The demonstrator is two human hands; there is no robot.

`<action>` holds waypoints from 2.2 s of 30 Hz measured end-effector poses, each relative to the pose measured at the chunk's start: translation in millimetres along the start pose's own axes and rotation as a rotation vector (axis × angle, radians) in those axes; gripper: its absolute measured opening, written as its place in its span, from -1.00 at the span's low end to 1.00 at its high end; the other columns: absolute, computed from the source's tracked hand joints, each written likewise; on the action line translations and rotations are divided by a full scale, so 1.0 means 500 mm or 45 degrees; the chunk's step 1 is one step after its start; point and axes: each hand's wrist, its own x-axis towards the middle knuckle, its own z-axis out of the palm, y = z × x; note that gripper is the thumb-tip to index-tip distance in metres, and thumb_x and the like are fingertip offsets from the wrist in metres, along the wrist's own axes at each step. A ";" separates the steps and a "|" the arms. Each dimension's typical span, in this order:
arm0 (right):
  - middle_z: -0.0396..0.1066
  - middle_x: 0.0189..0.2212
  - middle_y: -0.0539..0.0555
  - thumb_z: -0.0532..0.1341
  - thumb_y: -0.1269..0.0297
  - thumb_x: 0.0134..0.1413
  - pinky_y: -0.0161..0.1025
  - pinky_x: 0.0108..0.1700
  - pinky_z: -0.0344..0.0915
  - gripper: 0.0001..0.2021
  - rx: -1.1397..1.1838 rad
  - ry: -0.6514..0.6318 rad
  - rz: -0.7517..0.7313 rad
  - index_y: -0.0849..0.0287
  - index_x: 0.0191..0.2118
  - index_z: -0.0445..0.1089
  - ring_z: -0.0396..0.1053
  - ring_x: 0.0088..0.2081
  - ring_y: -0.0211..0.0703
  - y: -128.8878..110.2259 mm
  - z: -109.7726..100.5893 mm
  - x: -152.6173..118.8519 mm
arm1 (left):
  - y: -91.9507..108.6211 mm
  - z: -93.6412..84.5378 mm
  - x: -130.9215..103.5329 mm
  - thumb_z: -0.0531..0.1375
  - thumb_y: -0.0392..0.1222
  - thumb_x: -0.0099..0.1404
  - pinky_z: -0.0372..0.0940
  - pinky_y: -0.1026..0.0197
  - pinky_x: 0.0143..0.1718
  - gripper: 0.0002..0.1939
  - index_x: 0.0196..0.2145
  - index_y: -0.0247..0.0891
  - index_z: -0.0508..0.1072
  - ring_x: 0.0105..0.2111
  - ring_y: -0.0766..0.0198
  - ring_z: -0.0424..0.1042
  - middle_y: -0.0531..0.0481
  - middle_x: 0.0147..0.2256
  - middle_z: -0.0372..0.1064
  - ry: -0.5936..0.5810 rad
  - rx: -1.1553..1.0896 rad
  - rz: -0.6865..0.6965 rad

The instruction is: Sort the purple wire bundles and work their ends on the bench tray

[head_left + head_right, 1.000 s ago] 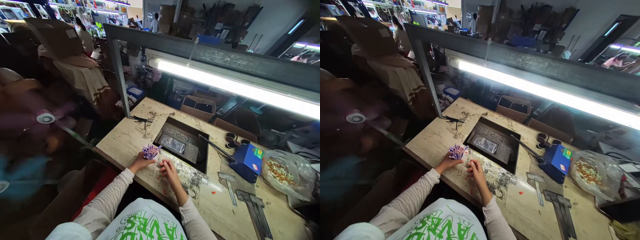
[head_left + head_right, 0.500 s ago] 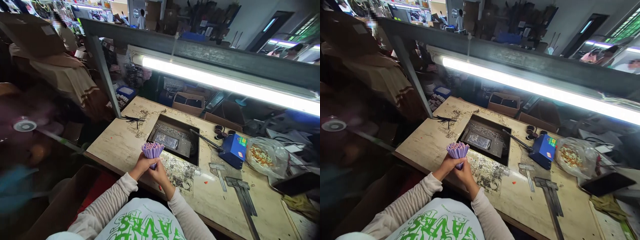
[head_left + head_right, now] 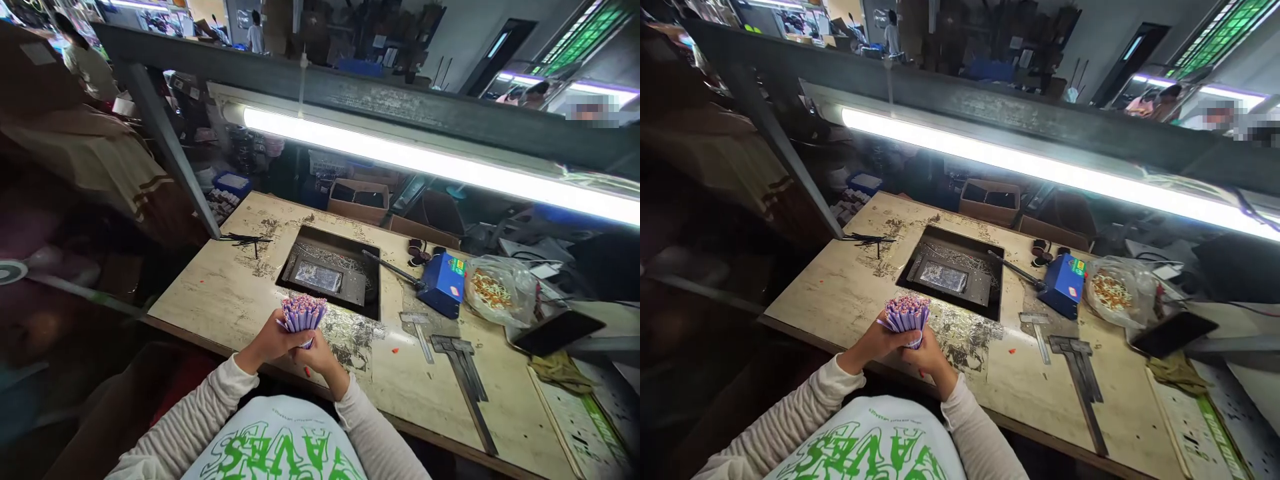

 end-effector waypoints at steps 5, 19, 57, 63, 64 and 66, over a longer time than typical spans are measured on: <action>0.30 -0.57 -0.07 0.26 0.32 -0.38 -0.37 -0.53 0.21 -0.73 0.012 0.055 0.099 0.18 -0.38 0.33 0.20 -0.53 -0.30 -0.015 -0.001 -0.010 | -0.003 0.025 -0.002 0.38 -0.10 -0.05 0.38 0.12 -0.16 -0.67 -0.33 -0.33 0.54 -0.29 0.15 0.48 -0.05 -0.35 0.53 0.117 -0.054 -0.024; 0.23 -0.72 -0.12 0.18 0.38 -0.39 -0.36 -0.65 0.14 -0.87 0.139 0.034 0.165 0.12 -0.55 0.22 0.15 -0.70 -0.34 -0.008 -0.009 -0.017 | 0.015 0.048 0.003 0.41 -0.02 -0.10 0.37 0.17 -0.25 -0.68 -0.47 -0.32 0.54 -0.38 0.18 0.44 -0.01 -0.43 0.50 0.230 -0.002 0.083; 0.08 -0.75 -0.20 0.20 0.31 -0.36 -0.39 -0.70 0.03 -0.80 0.301 0.140 0.178 0.11 -0.55 0.11 -0.02 -0.73 -0.43 0.015 0.004 -0.022 | 0.031 0.031 -0.005 0.14 0.12 0.23 0.35 0.20 -0.26 -0.60 -0.34 -0.29 0.53 -0.37 0.20 0.42 -0.05 -0.39 0.49 0.052 -0.053 0.139; 0.09 -0.76 -0.19 0.15 0.34 -0.38 -0.39 -0.70 0.01 -0.84 0.252 0.188 0.185 0.10 -0.59 0.10 -0.01 -0.74 -0.42 0.013 0.012 -0.022 | 0.015 0.034 -0.004 0.27 0.07 0.12 0.36 0.19 -0.27 -0.68 -0.45 -0.28 0.54 -0.36 0.17 0.43 -0.02 -0.50 0.45 0.201 -0.051 0.173; 0.09 -0.76 -0.19 0.15 0.35 -0.39 -0.40 -0.71 0.01 -0.84 0.258 0.191 0.179 0.10 -0.59 0.10 -0.01 -0.74 -0.42 0.013 0.013 -0.022 | 0.014 0.035 -0.003 0.28 0.06 0.12 0.36 0.19 -0.26 -0.69 -0.46 -0.28 0.54 -0.35 0.16 0.43 -0.01 -0.51 0.44 0.228 -0.057 0.173; 0.09 -0.76 -0.19 0.15 0.36 -0.38 -0.40 -0.71 0.00 -0.85 0.270 0.191 0.165 0.11 -0.58 0.11 0.00 -0.74 -0.42 0.013 0.015 -0.021 | 0.012 0.037 -0.004 0.29 0.06 0.10 0.36 0.19 -0.28 -0.68 -0.46 -0.29 0.55 -0.37 0.17 0.43 -0.01 -0.52 0.43 0.273 -0.071 0.152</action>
